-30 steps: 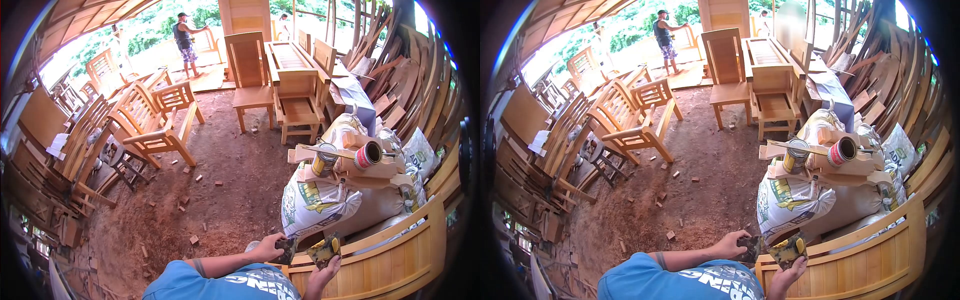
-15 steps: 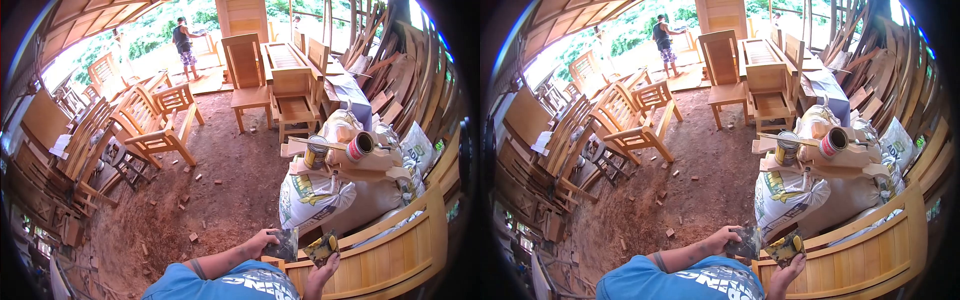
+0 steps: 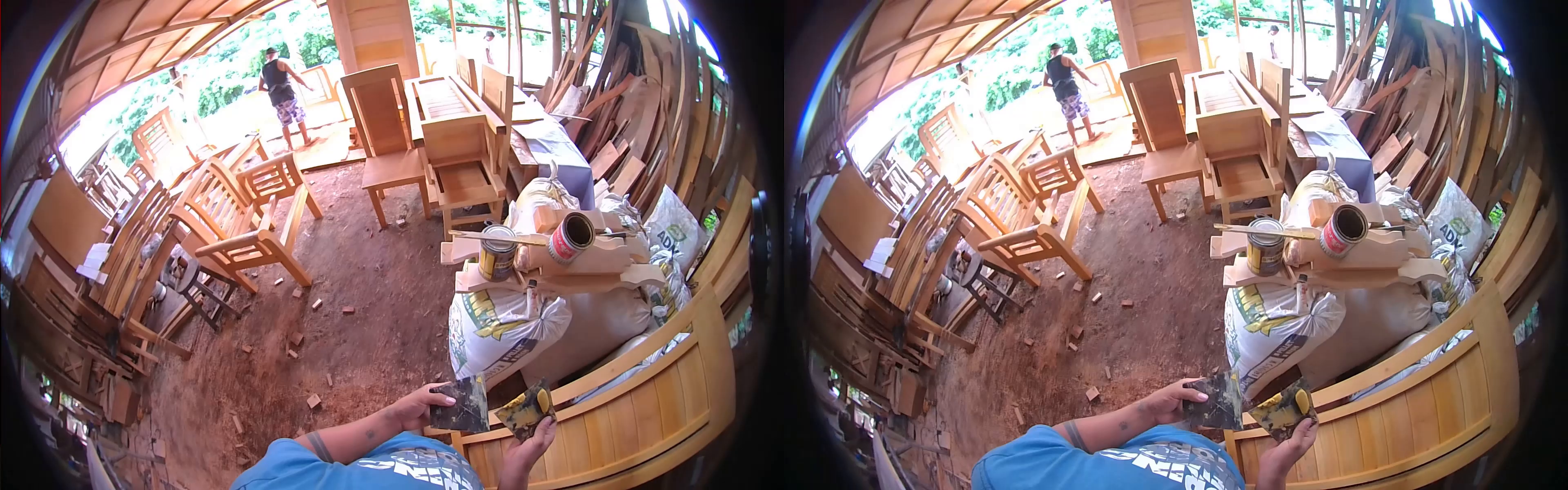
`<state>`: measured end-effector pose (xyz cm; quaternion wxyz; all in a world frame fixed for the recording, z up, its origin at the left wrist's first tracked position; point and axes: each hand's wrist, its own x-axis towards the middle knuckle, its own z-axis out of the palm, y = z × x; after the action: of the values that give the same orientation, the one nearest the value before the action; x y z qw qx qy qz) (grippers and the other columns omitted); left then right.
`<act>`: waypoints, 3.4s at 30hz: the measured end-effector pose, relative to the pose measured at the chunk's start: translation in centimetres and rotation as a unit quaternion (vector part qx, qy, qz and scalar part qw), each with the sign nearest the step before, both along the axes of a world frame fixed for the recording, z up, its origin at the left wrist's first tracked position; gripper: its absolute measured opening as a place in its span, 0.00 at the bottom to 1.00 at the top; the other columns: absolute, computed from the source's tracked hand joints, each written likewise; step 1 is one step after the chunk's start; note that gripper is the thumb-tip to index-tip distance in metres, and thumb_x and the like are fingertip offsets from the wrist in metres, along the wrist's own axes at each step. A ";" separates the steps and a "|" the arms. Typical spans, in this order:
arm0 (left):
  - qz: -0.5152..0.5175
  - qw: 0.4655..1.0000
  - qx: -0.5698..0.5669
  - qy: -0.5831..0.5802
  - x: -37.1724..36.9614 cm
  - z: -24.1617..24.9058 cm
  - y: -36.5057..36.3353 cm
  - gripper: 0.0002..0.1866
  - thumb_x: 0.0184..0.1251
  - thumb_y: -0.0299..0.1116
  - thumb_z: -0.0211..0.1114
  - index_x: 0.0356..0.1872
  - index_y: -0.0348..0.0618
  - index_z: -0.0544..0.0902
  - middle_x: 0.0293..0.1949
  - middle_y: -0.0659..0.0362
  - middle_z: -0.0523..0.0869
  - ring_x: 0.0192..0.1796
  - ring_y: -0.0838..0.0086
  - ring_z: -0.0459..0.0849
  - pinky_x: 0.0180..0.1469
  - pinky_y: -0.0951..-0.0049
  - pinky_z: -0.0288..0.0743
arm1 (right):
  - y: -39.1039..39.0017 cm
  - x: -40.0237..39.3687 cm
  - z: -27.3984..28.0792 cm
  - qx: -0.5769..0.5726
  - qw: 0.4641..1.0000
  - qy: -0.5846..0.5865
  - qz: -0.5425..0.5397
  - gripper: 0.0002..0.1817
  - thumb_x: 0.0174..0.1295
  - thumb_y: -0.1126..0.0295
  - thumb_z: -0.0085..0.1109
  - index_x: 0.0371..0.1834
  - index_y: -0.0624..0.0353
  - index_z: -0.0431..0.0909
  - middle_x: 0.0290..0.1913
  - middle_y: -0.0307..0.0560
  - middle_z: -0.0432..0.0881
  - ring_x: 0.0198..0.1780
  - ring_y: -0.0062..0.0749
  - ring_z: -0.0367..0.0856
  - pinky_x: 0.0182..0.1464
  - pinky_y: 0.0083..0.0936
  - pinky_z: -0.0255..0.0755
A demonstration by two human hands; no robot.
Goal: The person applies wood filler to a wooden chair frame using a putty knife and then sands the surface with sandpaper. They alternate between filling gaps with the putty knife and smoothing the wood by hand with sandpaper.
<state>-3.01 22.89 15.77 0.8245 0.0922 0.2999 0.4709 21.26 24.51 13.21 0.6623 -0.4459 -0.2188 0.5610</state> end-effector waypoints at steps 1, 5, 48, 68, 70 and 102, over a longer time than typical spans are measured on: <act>-0.010 1.000 0.001 -0.006 -0.1 -0.2 0.6 0.21 0.61 0.22 0.61 0.57 0.33 0.73 0.49 0.51 0.84 0.50 0.66 0.85 0.57 0.63 0.80 | 0.3 0.0 0.1 0.003 1.000 0.001 -0.003 0.26 0.71 0.54 0.49 0.60 0.66 0.66 0.55 0.52 0.74 0.55 0.37 0.76 0.56 0.31 0.71; -0.056 0.998 -0.002 -0.030 -0.9 -1.1 3.3 0.24 0.61 0.22 0.59 0.61 0.32 0.70 0.52 0.49 0.82 0.53 0.65 0.84 0.60 0.63 0.77 | 1.1 -1.3 1.4 -0.024 0.998 0.006 -0.054 0.28 0.71 0.53 0.49 0.62 0.66 0.65 0.57 0.53 0.73 0.56 0.38 0.75 0.57 0.32 0.71; -0.328 0.944 0.034 0.003 -5.0 -3.2 24.6 0.25 0.60 0.22 0.61 0.61 0.37 0.72 0.50 0.55 0.84 0.50 0.71 0.85 0.53 0.70 0.80 | 7.4 -11.4 6.0 -0.155 0.899 0.018 -0.410 0.26 0.64 0.56 0.53 0.60 0.62 0.73 0.56 0.50 0.78 0.55 0.41 0.78 0.58 0.35 0.71; -0.358 0.739 0.462 0.337 4.7 3.9 22.0 0.26 0.64 0.21 0.59 0.64 0.40 0.70 0.57 0.50 0.76 0.61 0.65 0.74 0.62 0.66 0.68 | 2.1 0.7 2.2 0.062 0.940 0.171 -0.289 0.23 0.73 0.56 0.45 0.62 0.62 0.70 0.58 0.47 0.79 0.59 0.37 0.77 0.63 0.38 0.69; -0.318 0.654 0.585 0.359 6.6 7.8 21.6 0.25 0.62 0.15 0.55 0.62 0.39 0.73 0.53 0.49 0.78 0.56 0.62 0.78 0.56 0.66 0.71 | 2.2 1.0 4.6 0.085 0.949 0.148 -0.264 0.24 0.74 0.54 0.42 0.60 0.63 0.70 0.56 0.49 0.80 0.57 0.36 0.79 0.60 0.35 0.73; -0.580 0.366 0.659 0.309 15.6 11.6 20.8 0.30 0.50 0.10 0.52 0.58 0.37 0.77 0.54 0.44 0.80 0.56 0.49 0.79 0.58 0.60 0.73 | 1.1 5.3 4.0 -0.050 0.893 -0.186 -0.406 0.16 0.76 0.64 0.42 0.31 0.62 0.71 0.26 0.32 0.69 0.31 0.14 0.63 0.33 0.19 0.63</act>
<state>12.58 43.69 27.39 0.4214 0.8966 0.0007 -0.1363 26.53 25.57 17.24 0.7565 -0.6246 -0.1092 0.1600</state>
